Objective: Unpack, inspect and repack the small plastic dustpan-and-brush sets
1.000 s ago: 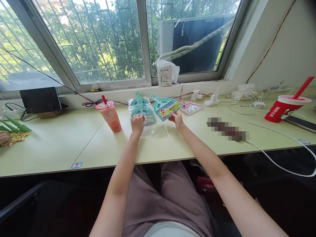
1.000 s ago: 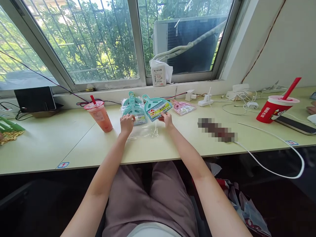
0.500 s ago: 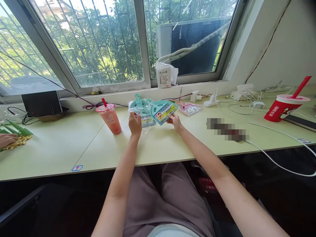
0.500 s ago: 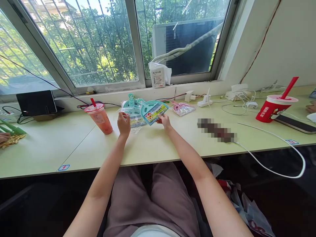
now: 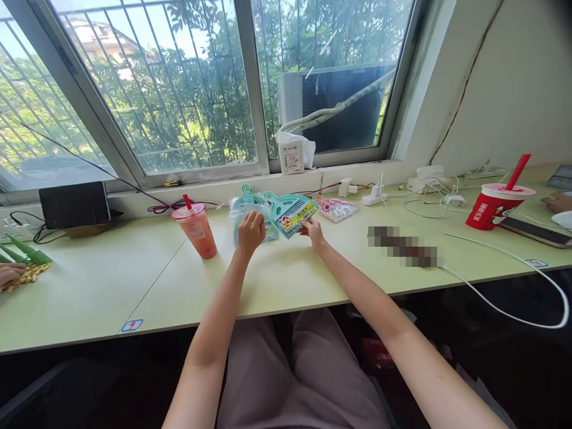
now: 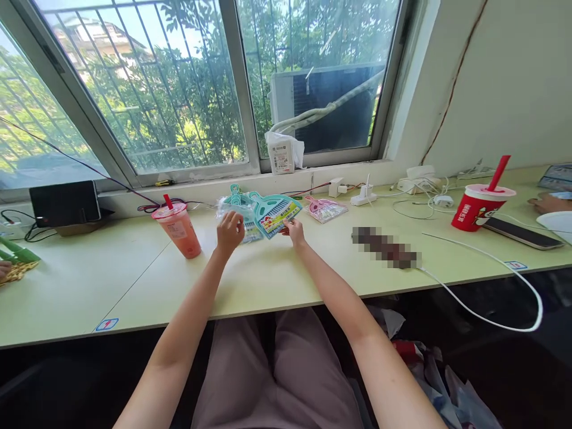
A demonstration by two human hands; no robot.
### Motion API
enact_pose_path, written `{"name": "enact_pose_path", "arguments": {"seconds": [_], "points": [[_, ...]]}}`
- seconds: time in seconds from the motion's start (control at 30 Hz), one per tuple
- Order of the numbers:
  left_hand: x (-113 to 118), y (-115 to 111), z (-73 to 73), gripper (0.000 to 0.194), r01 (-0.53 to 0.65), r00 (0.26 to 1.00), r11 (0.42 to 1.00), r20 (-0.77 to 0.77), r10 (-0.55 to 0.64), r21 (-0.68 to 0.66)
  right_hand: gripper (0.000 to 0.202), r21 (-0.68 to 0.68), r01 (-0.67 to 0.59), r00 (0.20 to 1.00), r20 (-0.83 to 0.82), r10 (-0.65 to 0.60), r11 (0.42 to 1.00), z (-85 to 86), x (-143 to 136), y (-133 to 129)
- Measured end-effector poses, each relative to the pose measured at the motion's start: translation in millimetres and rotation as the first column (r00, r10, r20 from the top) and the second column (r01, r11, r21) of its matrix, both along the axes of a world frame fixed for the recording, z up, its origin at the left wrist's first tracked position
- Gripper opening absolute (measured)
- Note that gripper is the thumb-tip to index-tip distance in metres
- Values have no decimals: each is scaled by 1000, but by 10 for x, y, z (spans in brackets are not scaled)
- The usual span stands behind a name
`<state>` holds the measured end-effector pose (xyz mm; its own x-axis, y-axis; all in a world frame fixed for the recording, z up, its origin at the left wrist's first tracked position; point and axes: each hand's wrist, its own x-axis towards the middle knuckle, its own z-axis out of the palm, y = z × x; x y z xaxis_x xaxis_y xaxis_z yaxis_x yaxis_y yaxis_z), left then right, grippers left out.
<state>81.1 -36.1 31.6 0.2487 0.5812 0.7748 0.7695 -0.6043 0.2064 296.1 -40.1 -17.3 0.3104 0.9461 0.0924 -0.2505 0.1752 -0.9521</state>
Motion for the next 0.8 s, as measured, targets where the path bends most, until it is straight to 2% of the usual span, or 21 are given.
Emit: {"name": "enact_pose_path", "arguments": {"seconds": [0.1,0.17,0.23,0.3,0.4,0.5,0.57,0.67,0.8], "points": [[153,165,302,22,106,962,992,-248,-118,-62,6,1,68,997,-39,-68,998,-11,32,45],[219,300,451,24,95,917,985,-373,-142,-144,5,-2,120,992,-48,-120,993,-30,56,67],[221,410,496,24,34,876,973,-462,-139,-228,6,-16,168,985,-45,-169,986,-47,78,79],[158,459,425,23,-5,867,967,-483,-122,-253,8,-21,204,978,-43,-204,979,-51,97,84],[-7,409,169,34,15,912,982,-400,-90,-187,9,-9,225,973,-61,-225,974,-30,115,87],[-202,311,-110,51,-88,931,992,-360,52,-85,8,-15,195,977,-82,-195,981,8,111,84],[-326,276,-235,58,-149,943,983,-314,109,-106,8,-23,149,985,-86,-151,989,25,94,70],[-484,296,-314,62,-241,960,953,-188,207,-181,7,-26,43,996,-76,-45,999,24,60,32],[-639,379,-335,61,-372,928,878,-96,360,-300,7,-8,-163,986,-31,162,987,-25,39,8]]}}
